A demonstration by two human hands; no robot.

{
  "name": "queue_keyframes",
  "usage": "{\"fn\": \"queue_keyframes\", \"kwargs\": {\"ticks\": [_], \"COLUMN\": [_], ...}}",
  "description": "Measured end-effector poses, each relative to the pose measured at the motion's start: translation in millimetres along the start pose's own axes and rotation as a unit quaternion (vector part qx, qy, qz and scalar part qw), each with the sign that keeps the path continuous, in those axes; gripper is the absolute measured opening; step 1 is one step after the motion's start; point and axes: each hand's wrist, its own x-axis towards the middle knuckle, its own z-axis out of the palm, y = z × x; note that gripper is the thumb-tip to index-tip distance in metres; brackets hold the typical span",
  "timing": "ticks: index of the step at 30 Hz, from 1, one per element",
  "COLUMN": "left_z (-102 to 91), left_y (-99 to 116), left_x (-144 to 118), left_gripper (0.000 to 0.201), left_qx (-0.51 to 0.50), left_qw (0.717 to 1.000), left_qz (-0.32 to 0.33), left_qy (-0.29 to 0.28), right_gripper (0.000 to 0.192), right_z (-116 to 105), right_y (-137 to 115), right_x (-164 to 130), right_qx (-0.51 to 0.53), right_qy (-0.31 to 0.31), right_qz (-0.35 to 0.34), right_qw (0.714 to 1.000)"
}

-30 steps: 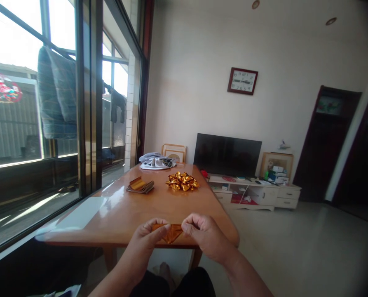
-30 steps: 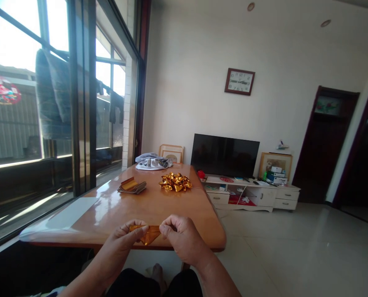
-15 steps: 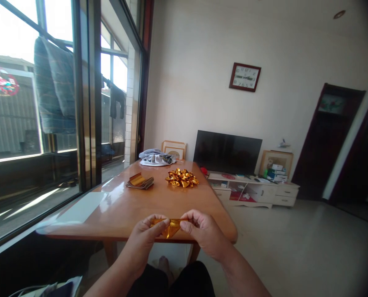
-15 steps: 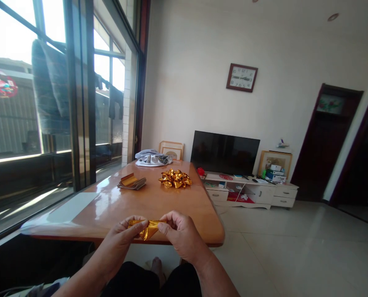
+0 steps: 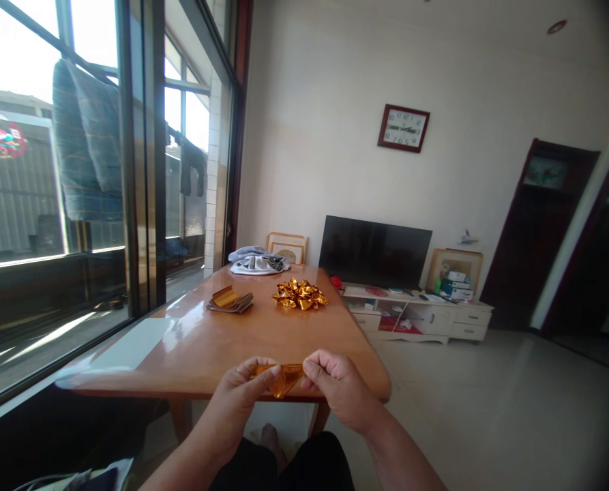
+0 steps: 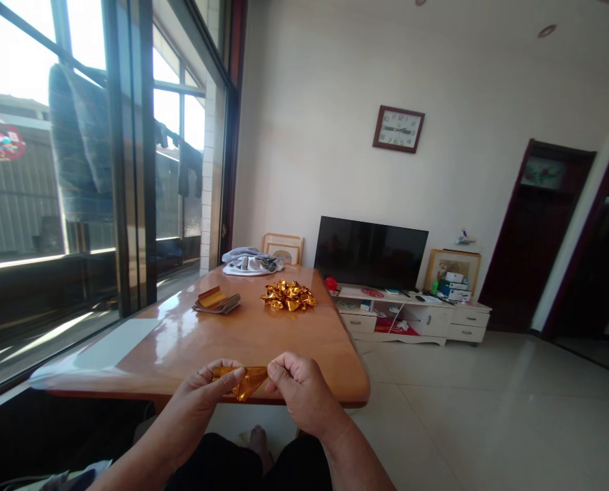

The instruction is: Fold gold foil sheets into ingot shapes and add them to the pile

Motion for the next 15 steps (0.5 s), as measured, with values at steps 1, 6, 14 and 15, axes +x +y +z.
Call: {"fn": "queue_keyframes", "kwargs": {"ticks": [1,6,14,15], "left_z": [-0.7,-0.5,11.5,12.4], "left_y": [0,3,10,9], "left_x": [0,-1,-5,-5], "left_gripper": [0.025,0.026,0.031,0.031], "left_qx": [-0.003,-0.022,0.008,0.007], "left_qw": [1.0,0.999,1.0,1.0], "left_qz": [0.001,0.003,0.009,0.005], "left_qy": [-0.003,-0.023,0.01,0.006], "right_gripper": [0.041,0.037,0.022,0.023], "right_z": [0,-3,5,8], "right_y": [0,-1,-9,-11], "right_x": [0,-1,-1,0], "right_qx": [-0.003,-0.006,-0.004,-0.018], "right_qy": [0.003,0.003,0.013,0.015], "right_qz": [-0.004,-0.013,-0.018,-0.025], "right_qw": [1.0,1.0,1.0,0.999]}}
